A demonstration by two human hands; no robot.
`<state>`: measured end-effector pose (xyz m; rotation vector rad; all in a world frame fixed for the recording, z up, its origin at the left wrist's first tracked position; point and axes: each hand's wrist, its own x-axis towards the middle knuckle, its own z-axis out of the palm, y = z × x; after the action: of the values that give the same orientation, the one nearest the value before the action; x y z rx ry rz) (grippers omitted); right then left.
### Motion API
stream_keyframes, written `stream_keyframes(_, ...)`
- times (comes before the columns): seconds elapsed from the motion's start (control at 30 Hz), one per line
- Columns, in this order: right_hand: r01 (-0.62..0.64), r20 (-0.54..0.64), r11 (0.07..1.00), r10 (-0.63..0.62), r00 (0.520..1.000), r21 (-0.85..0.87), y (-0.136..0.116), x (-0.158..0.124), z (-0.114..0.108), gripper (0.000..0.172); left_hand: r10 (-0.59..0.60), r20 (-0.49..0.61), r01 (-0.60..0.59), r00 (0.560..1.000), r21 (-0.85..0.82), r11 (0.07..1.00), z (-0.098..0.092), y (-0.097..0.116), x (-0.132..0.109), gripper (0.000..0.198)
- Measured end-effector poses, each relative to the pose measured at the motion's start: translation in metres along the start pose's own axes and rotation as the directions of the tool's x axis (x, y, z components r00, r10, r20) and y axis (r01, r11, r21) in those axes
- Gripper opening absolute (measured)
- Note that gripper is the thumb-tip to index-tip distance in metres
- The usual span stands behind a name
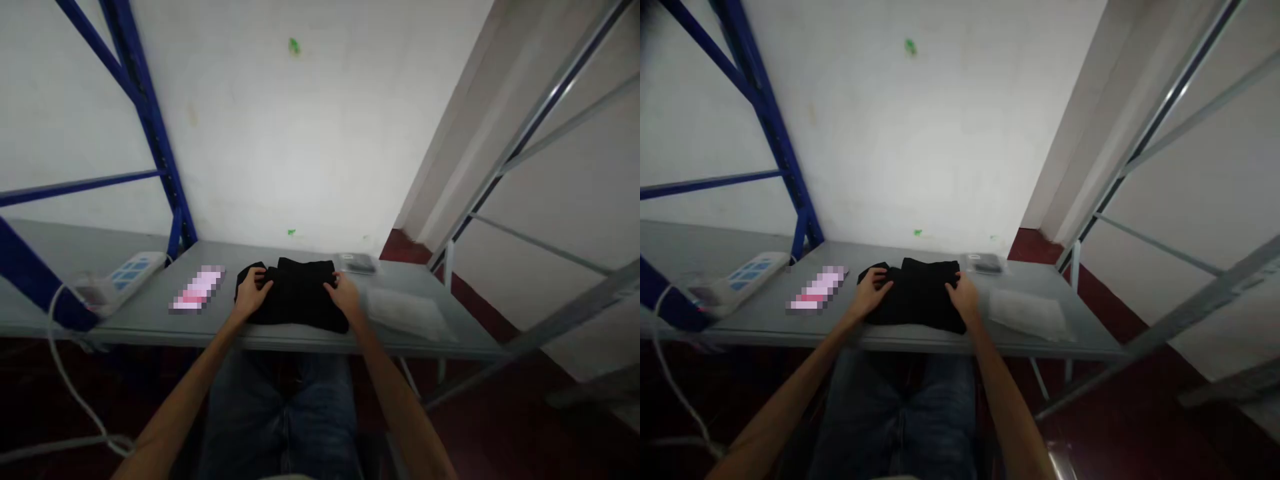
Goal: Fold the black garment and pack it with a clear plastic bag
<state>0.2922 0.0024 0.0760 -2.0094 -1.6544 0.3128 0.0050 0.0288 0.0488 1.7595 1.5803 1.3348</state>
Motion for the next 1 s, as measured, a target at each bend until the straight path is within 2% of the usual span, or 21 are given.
stream_keyframes(0.1,0.02,-0.036,1.0,-0.021,0.999,-0.023,0.002,-0.003,0.002,0.043,-0.007,-0.013,0.007,1.0,-0.006,1.0,0.003,-0.002,0.0,0.036)
stream_keyframes(0.2,-0.005,-0.026,0.998,0.004,1.0,-0.067,0.001,-0.006,0.006,0.041,0.004,-0.048,-0.005,0.999,-0.02,1.0,0.004,-0.007,0.001,0.031)
stream_keyframes(0.33,-0.016,-0.011,0.994,0.014,1.0,-0.11,-0.002,-0.007,0.016,0.039,0.053,-0.096,-0.056,0.994,-0.023,0.998,0.005,-0.011,0.0,0.024)
stream_keyframes(0.43,0.005,-0.052,0.996,-0.01,0.999,-0.089,0.003,-0.008,0.026,0.039,0.074,-0.097,-0.075,0.993,-0.016,0.997,0.005,-0.011,-0.006,0.021)
stream_keyframes(0.57,0.083,-0.126,0.997,-0.083,0.989,0.0,0.018,-0.006,0.037,0.041,0.221,-0.113,-0.207,0.969,0.122,0.971,0.002,-0.007,-0.022,0.029)
stream_keyframes(0.67,0.143,-0.141,0.987,-0.133,0.981,0.068,0.029,-0.002,0.038,0.041,0.346,-0.027,-0.326,0.938,0.27,0.906,0.0,-0.004,-0.037,0.037)
stream_keyframes(0.77,0.154,-0.124,0.985,-0.144,0.982,0.079,0.034,0.004,0.034,0.039,0.4,0.08,-0.404,0.913,0.319,0.858,-0.002,-0.005,-0.044,0.043)
stream_keyframes(0.87,0.138,-0.105,0.987,-0.129,0.986,0.079,0.036,0.01,0.028,0.031,0.379,0.093,-0.388,0.921,0.325,0.862,-0.001,-0.005,-0.04,0.045)
stream_keyframes(1.0,0.164,-0.113,0.977,-0.149,0.982,0.137,0.039,0.016,0.026,0.026,0.342,0.105,-0.357,0.934,0.309,0.882,0.002,-0.001,-0.028,0.028)
